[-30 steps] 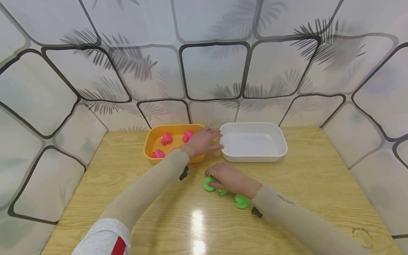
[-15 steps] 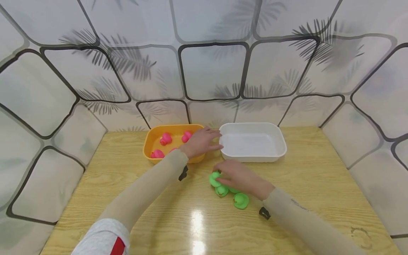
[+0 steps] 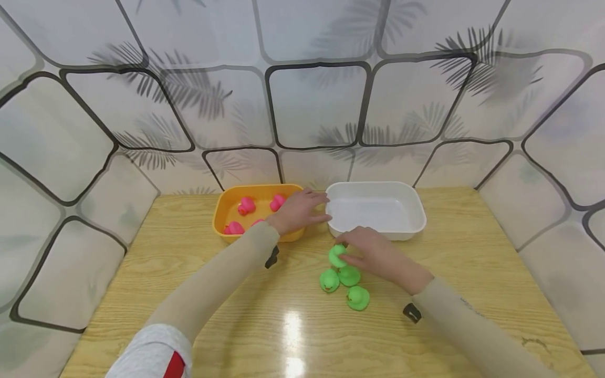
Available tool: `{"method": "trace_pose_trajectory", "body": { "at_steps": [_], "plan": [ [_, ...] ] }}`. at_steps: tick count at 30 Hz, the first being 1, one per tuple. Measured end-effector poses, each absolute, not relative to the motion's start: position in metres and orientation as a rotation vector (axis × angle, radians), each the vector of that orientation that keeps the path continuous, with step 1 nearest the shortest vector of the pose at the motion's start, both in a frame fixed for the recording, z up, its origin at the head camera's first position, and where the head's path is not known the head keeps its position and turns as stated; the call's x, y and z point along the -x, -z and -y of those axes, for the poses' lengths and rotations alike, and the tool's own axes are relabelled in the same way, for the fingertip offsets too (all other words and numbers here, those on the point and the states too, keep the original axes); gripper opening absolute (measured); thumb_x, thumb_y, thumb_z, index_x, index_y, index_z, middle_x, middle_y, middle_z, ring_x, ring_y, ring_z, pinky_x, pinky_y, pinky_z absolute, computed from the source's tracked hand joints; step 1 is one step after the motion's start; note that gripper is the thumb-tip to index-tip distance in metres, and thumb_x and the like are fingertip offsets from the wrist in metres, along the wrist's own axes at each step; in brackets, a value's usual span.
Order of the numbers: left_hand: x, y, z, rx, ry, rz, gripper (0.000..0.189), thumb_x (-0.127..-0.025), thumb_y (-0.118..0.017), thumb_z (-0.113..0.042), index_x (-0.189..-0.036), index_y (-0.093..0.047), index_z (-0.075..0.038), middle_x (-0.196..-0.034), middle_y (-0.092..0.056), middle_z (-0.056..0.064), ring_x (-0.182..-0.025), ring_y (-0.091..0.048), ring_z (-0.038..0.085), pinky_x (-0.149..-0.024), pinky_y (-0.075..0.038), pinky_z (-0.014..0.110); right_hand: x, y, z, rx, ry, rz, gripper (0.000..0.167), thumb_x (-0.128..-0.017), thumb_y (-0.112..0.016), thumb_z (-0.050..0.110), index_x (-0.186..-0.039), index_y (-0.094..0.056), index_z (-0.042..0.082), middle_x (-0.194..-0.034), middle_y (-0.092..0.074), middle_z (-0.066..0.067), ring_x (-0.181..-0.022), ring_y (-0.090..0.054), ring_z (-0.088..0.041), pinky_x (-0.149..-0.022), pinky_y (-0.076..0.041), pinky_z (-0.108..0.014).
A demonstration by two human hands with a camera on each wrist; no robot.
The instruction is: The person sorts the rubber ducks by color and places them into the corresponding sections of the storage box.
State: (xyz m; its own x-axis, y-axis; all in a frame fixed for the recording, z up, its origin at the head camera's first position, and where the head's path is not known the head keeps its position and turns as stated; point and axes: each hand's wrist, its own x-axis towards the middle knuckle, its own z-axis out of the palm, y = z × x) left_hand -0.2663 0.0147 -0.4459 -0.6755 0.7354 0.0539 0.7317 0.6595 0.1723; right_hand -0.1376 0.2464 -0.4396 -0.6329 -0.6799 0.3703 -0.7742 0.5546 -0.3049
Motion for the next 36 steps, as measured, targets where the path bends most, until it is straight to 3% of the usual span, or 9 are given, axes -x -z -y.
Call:
{"method": "trace_pose_trajectory", "body": {
  "at_steps": [11,17,22,36],
  "plan": [
    [0.266,0.446,-0.014,-1.279,-0.314,-2.835,0.057,-0.102,-0.061,-0.054,-0.142,-0.061,-0.013,-0.14,-0.064,0.001,-0.13,-0.055,0.026,-0.11,-0.046,0.038,0.143,0.428,-0.27,-1.165,-0.61,2.5,0.037,-0.076,-0.09,0.007,-0.108,-0.071,0.011,-0.098,-0.073,0.005,-0.089,-0.067,-0.015,-0.078,-0.056,-0.04],
    [0.267,0.446,-0.014,-1.274,-0.298,-2.837,0.059,-0.103,-0.06,-0.055,-0.145,-0.06,-0.014,-0.147,-0.061,0.003,-0.135,-0.053,0.026,-0.115,-0.043,0.038,0.147,0.42,-0.281,-1.132,-0.607,2.493,0.04,-0.073,-0.091,0.004,-0.107,-0.071,0.01,-0.096,-0.073,0.004,-0.087,-0.067,-0.016,-0.076,-0.054,-0.035],
    [0.267,0.447,-0.014,-1.264,-0.294,-2.835,0.059,-0.103,-0.059,-0.055,-0.146,-0.059,-0.014,-0.15,-0.059,0.003,-0.138,-0.051,0.026,-0.117,-0.041,0.039,0.152,0.414,-0.291,-1.09,-0.584,2.491,0.041,-0.073,-0.09,0.002,-0.108,-0.071,0.008,-0.096,-0.073,0.002,-0.086,-0.067,-0.018,-0.078,-0.049,-0.03],
    [0.268,0.449,-0.014,-1.266,-0.298,-2.841,0.058,-0.102,-0.06,-0.056,-0.144,-0.061,-0.015,-0.148,-0.06,0.002,-0.136,-0.052,0.026,-0.114,-0.044,0.038,0.162,0.405,-0.313,-0.989,-0.56,2.545,0.038,-0.076,-0.088,0.0,-0.108,-0.069,0.009,-0.095,-0.073,0.0,-0.087,-0.067,-0.019,-0.079,-0.047,-0.03]
  ]
}}
